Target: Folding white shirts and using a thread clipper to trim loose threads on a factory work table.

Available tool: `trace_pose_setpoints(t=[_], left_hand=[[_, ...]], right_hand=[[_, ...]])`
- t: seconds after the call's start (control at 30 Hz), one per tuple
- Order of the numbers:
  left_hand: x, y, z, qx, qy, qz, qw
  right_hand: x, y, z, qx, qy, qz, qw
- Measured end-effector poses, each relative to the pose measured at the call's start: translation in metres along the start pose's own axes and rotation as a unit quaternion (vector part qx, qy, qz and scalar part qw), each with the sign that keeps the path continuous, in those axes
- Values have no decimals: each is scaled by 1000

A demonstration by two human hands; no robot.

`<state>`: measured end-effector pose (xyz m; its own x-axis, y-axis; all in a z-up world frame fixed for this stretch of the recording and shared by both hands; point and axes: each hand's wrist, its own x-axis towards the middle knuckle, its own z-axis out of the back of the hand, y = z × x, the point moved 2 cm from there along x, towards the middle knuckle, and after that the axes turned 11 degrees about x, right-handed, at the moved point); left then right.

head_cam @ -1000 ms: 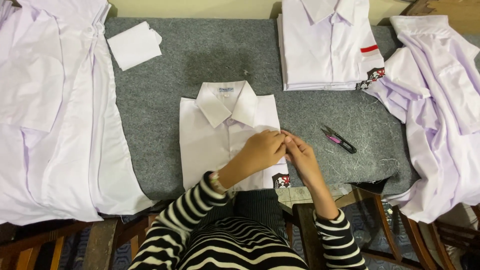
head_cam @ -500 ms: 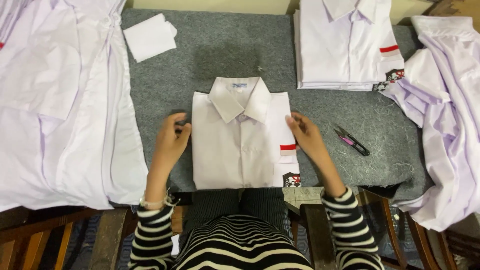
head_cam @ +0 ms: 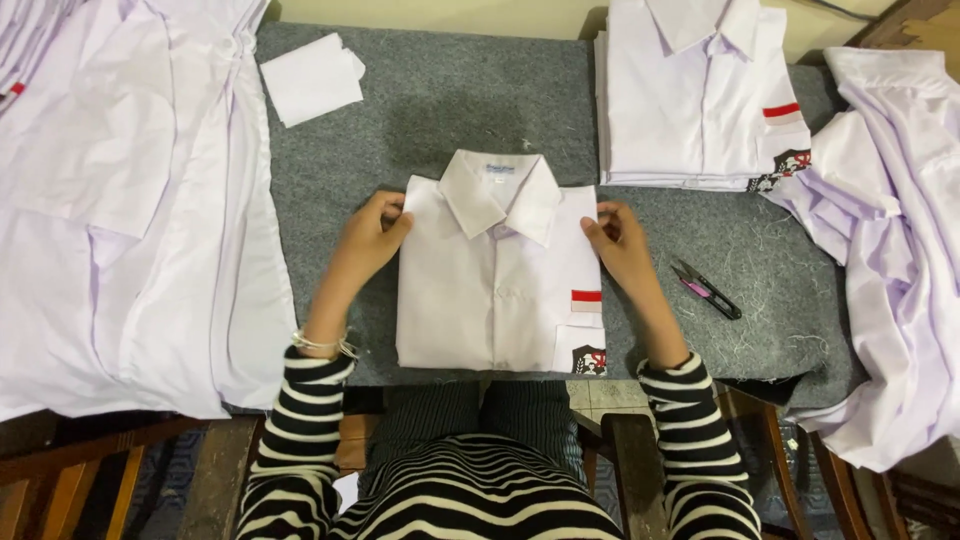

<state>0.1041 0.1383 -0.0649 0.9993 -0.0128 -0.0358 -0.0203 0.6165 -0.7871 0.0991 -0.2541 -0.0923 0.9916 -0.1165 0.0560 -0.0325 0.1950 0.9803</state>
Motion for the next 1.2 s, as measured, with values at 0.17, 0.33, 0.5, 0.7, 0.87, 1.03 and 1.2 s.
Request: trace_pose_setpoints(t=[0.17, 0.33, 0.5, 0.7, 0.87, 1.03, 1.2], left_hand=[[20, -21, 5, -42, 54, 46, 997], [49, -18, 2, -65, 70, 19, 995], [57, -1, -6, -124, 95, -6, 988], [52, 4, -14, -209, 78, 11, 975], [55, 19, -21, -152, 35, 1, 988], [53, 20, -23, -114, 20, -6, 993], [49, 6, -19, -81, 1, -13, 997]], right_hand=[[13, 26, -1, -91, 23, -11, 996], [32, 33, -4, -39, 16, -20, 999], [39, -1, 0, 64, -5, -49, 997], [38, -16, 7, 170, -42, -61, 983], [39, -15, 4, 110, -57, -54, 991], [41, -31, 5, 92, -62, -55, 992], [35, -12, 1, 57, -68, -39, 995]])
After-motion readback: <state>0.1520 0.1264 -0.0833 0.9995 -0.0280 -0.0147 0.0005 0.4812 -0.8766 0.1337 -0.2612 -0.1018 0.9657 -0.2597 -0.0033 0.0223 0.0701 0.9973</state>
